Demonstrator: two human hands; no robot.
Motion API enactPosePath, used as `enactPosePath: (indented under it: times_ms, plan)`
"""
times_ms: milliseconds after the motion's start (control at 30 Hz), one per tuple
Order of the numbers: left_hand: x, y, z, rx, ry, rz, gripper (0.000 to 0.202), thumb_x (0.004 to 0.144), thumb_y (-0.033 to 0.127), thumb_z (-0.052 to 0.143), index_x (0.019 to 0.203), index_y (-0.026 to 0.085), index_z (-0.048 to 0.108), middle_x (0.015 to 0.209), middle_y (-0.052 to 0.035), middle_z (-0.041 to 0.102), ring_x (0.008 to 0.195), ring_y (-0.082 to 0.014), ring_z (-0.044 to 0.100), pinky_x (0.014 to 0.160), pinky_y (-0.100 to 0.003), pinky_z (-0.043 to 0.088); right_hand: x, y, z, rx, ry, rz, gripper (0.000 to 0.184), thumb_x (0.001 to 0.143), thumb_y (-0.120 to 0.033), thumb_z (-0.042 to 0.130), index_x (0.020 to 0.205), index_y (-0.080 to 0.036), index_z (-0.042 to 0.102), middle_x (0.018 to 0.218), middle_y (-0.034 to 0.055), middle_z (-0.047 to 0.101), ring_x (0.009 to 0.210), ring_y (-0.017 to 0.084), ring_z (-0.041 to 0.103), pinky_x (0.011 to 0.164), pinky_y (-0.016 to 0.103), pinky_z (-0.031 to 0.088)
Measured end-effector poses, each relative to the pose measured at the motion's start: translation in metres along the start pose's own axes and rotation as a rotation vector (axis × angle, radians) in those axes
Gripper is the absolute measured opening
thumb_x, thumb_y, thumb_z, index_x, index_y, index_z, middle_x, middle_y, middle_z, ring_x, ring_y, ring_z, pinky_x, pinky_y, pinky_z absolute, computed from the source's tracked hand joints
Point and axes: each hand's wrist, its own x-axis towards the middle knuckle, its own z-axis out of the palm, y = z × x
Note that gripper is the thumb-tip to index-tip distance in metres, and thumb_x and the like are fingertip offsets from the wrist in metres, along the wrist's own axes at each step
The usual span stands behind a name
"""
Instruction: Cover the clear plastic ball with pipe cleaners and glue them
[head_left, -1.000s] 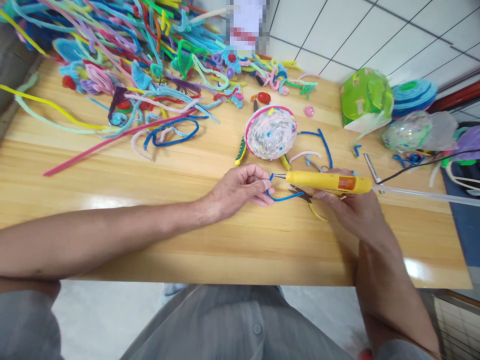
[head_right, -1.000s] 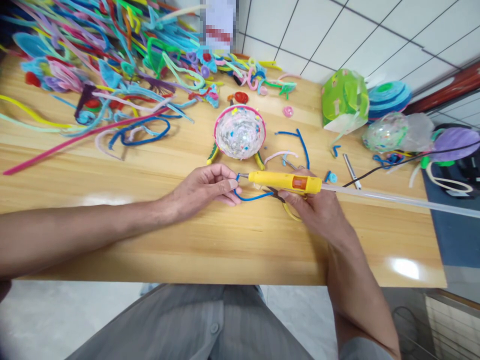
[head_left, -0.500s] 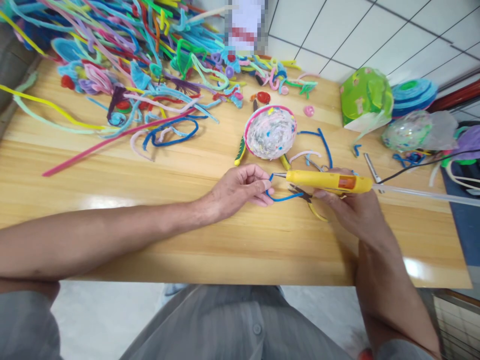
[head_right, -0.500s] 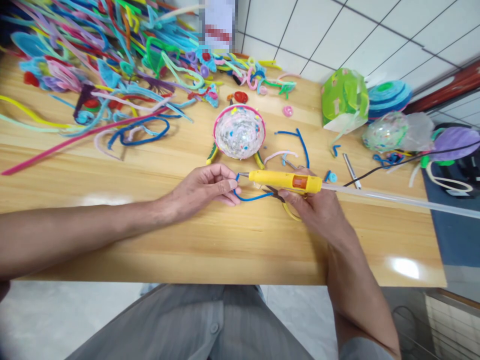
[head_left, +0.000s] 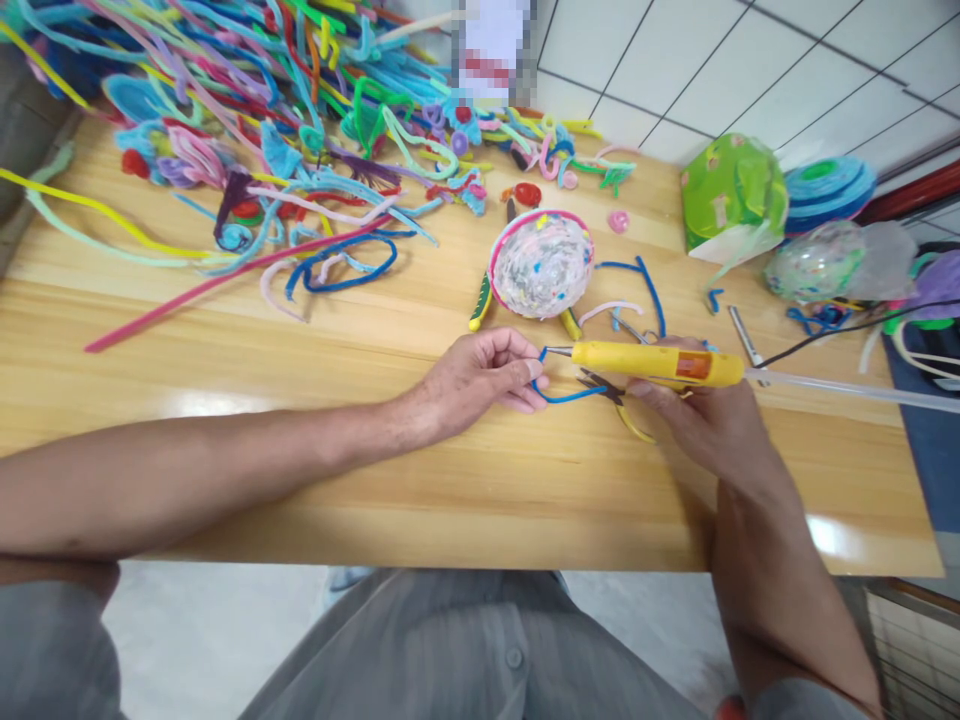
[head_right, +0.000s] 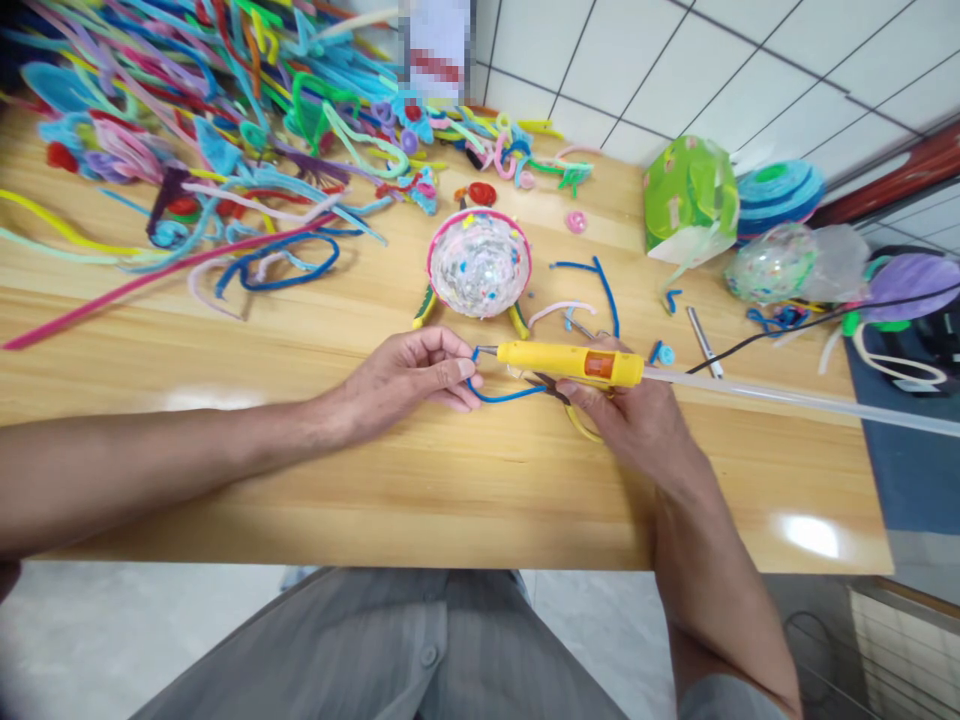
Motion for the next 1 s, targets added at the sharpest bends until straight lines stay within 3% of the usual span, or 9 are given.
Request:
enactPosePath:
  times_ms: [167, 367, 533, 800, 1000]
  plan:
    - [0.0007, -0.0006, -0.0005, -0.002, -0.005, 0.002, 0.017, 0.097, 0.018, 0.08, 0.099, 0.015, 0.064, 0.087, -0.0001, 0.08, 0.073, -0.0115, 0.081, 0.073, -0.022, 0.068, -0.0024, 0.002, 0.0002, -0.004, -0.001, 0.048, 0.008, 0.1, -0.038, 0.074, 0.097, -0.031, 0.075, 0.086, -0.0003, 0.073, 0.074, 0.022, 0.07, 0.065, 0.034, 0.06]
    - [0.0013, -0.0022, -0.0013, 0.01, -0.007, 0.007, 0.019, 0.097, 0.022, 0.082, 0.099, 0.016, 0.064, 0.087, -0.0001, 0.08, 0.074, -0.0117, 0.081, 0.075, -0.024, 0.068, -0.0042, 0.0052, 0.0, -0.052, 0.013, -0.014, 0.005, 0.1, -0.032, 0.074, 0.102, -0.03, 0.078, 0.098, 0.0007, 0.079, 0.083, 0.023, 0.075, 0.072, 0.036, 0.064]
    - [0.0005, -0.0017, -0.0012, 0.008, -0.011, 0.003, 0.018, 0.097, 0.02, 0.081, 0.1, 0.015, 0.064, 0.088, -0.0002, 0.08, 0.074, -0.0119, 0.081, 0.075, -0.024, 0.068, -0.0022, 0.0032, 0.0, -0.041, 0.003, -0.029, 0.005, 0.098, -0.027, 0.075, 0.1, -0.029, 0.078, 0.092, -0.0001, 0.077, 0.078, 0.021, 0.075, 0.069, 0.032, 0.063]
    - [0.0007, -0.001, -0.0006, 0.011, -0.002, 0.003, 0.014, 0.098, 0.017, 0.078, 0.1, 0.016, 0.064, 0.087, 0.0001, 0.08, 0.074, -0.0115, 0.081, 0.075, -0.023, 0.068, -0.0014, 0.0005, -0.0007, -0.026, -0.01, 0.07, 0.009, 0.098, -0.034, 0.073, 0.097, -0.026, 0.078, 0.091, 0.002, 0.079, 0.078, 0.023, 0.075, 0.07, 0.035, 0.063]
    - [0.0005, -0.0009, -0.0009, 0.01, -0.005, 0.003, 0.014, 0.098, 0.018, 0.079, 0.1, 0.015, 0.065, 0.088, -0.0004, 0.08, 0.075, -0.0116, 0.08, 0.077, -0.025, 0.068, 0.0016, -0.0009, -0.0013, 0.005, -0.044, 0.057, 0.009, 0.097, -0.036, 0.074, 0.098, -0.029, 0.079, 0.087, 0.0017, 0.077, 0.08, 0.024, 0.075, 0.073, 0.037, 0.063]
